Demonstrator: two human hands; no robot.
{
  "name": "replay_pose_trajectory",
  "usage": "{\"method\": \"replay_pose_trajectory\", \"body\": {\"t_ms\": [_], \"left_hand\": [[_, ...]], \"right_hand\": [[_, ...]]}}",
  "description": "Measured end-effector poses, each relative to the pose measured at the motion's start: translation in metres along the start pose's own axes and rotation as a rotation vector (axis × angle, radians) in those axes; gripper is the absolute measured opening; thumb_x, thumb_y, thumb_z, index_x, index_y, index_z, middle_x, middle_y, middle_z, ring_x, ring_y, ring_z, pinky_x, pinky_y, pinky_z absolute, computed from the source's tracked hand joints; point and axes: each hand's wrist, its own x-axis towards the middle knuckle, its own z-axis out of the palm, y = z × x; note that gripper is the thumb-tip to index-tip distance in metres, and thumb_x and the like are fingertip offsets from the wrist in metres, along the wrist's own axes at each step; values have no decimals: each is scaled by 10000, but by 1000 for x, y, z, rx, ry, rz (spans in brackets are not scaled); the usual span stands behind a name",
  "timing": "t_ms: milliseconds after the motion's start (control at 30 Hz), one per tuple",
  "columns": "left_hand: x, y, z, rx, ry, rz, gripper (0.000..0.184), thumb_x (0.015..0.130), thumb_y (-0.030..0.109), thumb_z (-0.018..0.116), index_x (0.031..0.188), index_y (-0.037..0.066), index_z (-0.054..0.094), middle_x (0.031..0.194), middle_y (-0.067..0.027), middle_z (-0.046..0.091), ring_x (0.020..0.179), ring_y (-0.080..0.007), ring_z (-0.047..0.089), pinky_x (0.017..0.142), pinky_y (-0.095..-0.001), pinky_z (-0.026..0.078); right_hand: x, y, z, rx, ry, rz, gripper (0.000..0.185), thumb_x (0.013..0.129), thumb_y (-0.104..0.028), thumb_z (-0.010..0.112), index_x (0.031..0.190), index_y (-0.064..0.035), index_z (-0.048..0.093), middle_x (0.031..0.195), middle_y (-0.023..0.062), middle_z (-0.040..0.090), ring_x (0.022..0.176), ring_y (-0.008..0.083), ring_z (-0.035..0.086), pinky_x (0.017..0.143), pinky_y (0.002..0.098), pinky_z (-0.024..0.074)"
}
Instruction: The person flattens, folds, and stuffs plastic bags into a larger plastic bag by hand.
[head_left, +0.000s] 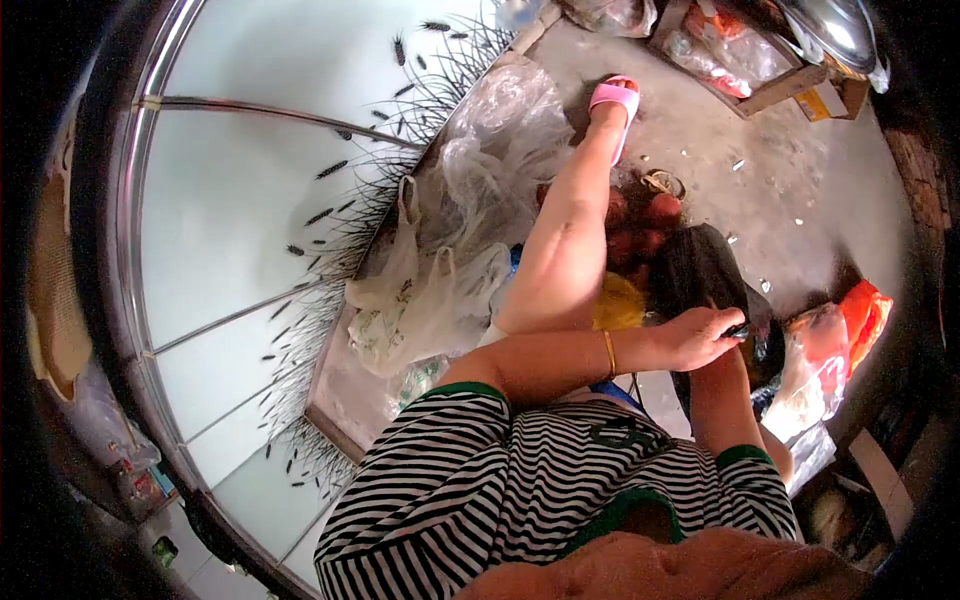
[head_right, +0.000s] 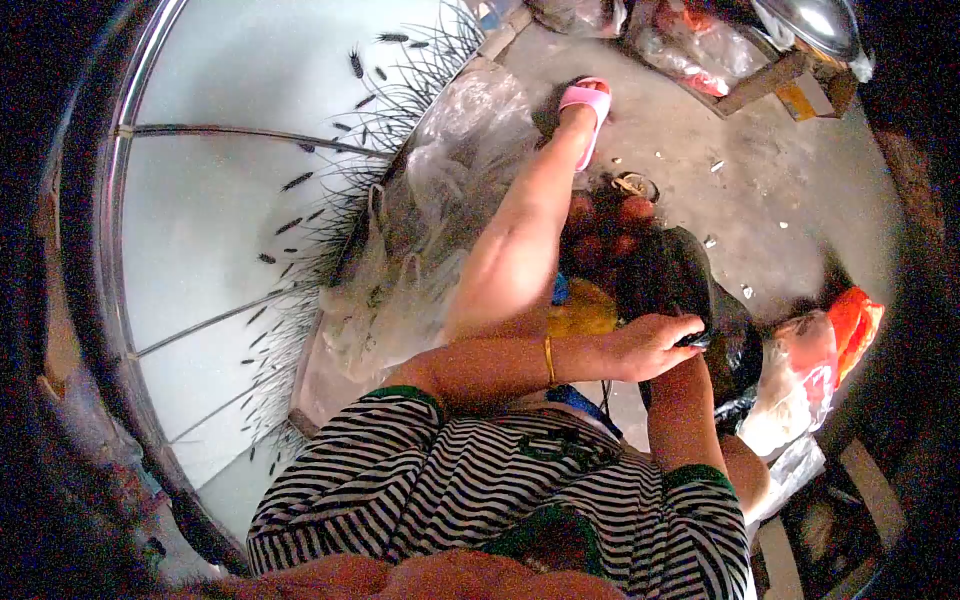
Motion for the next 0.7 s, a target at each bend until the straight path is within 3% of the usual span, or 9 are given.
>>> {"method": "replay_pose_trajectory", "body": {"t_ms": [233, 400, 500, 600, 667, 700], "left_hand": [[1, -10, -3, 149, 39, -80, 284, 790, 184, 610, 940, -8, 463, 739, -226, 586, 746, -407, 588, 621, -468, 458], [-11, 7, -15, 207, -87, -109, 296, 767, 197, 601, 973, -9, 549, 881, -237, 599, 877, -380, 586, 783, -446, 453], [-18, 61, -69, 393, -93, -107, 327, 756, 200, 609, 1000, -10, 553, 934, -235, 596, 912, -388, 575, 814, -436, 447], [-33, 63, -144, 566, 194, -128, 414, 744, 182, 618, 1103, -4, 529, 1045, -224, 568, 988, -385, 545, 872, -415, 428], [-41, 48, -200, 713, 315, -281, 500, 733, 159, 624, 1195, 26, 484, 1184, -219, 494, 1093, -374, 484, 936, -416, 390], [-45, 32, -222, 786, 313, -444, 559, 728, 149, 629, 1248, 48, 452, 1276, -217, 435, 1168, -371, 436, 974, -426, 364]], "right_hand": [[18, -5, -2, -200, -30, -99, 305, 857, -113, 495, 1146, -24, 536, 1108, 100, 578, 1021, 248, 535, 869, 362, 426], [19, -16, -2, -326, -41, -233, 306, 860, -105, 487, 1151, -21, 531, 1118, 101, 569, 1036, 257, 523, 888, 365, 415], [11, -23, -13, -359, -50, -366, 306, 862, -100, 483, 1154, -20, 527, 1124, 102, 564, 1045, 262, 517, 900, 368, 408], [-13, -30, -36, -345, -85, -504, 306, 864, -95, 479, 1157, -18, 523, 1130, 103, 558, 1054, 267, 510, 911, 370, 401], [-32, -25, -54, -300, -202, -424, 307, 865, -92, 476, 1159, -17, 521, 1134, 103, 554, 1060, 270, 506, 919, 372, 397], [-39, -25, -62, -257, -314, -279, 303, 865, -91, 478, 1154, -14, 524, 1128, 108, 556, 1059, 269, 505, 923, 369, 392]]}}
